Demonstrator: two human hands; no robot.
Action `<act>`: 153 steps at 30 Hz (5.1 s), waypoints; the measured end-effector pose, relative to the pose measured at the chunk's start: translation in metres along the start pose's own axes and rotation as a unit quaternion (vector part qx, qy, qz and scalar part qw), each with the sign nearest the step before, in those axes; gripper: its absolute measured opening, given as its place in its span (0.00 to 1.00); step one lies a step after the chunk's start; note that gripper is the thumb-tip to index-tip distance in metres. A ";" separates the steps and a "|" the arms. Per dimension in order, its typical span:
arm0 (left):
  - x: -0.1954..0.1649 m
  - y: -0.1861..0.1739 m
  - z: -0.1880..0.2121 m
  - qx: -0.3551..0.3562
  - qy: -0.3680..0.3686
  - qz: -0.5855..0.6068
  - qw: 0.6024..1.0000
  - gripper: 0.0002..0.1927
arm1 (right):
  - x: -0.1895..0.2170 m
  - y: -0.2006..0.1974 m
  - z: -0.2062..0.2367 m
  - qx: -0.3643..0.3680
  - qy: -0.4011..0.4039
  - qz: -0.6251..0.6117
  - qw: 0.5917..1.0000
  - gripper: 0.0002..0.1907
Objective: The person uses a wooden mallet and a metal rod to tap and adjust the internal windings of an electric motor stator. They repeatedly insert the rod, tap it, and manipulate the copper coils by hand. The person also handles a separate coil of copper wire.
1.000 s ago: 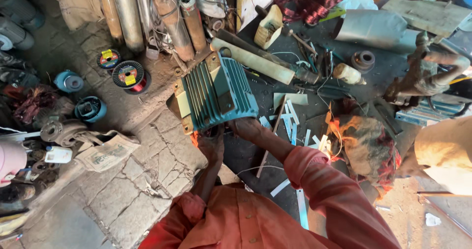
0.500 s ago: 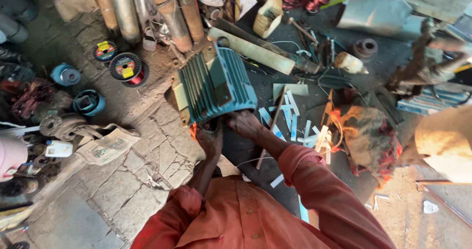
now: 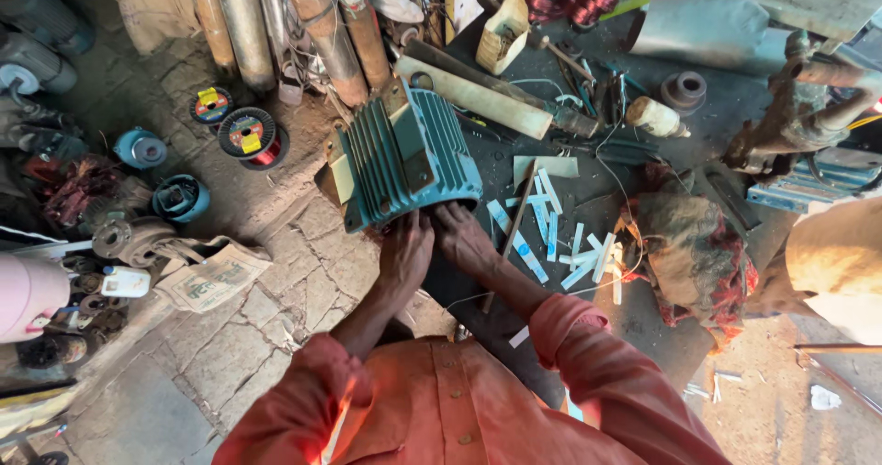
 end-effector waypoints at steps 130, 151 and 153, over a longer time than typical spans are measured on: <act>0.023 -0.019 0.006 0.057 -0.166 0.046 0.983 0.31 | -0.029 -0.017 -0.005 0.087 0.107 -0.359 0.923 0.15; 0.003 0.001 -0.001 -0.038 -0.175 0.097 0.979 0.05 | -0.031 -0.010 -0.007 0.063 0.081 -0.354 0.930 0.15; 0.006 -0.004 -0.001 -0.065 -0.177 0.060 0.980 0.05 | -0.029 -0.008 -0.008 0.061 0.096 -0.338 0.934 0.15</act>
Point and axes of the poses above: each hand's wrist, its own z-axis away from the middle knuckle, its own y-axis out of the palm, x = y × z, the point moved 6 cm from there along -z, towards the middle knuckle, and after that the axes turned 11 degrees about x, right-handed, at the moved point
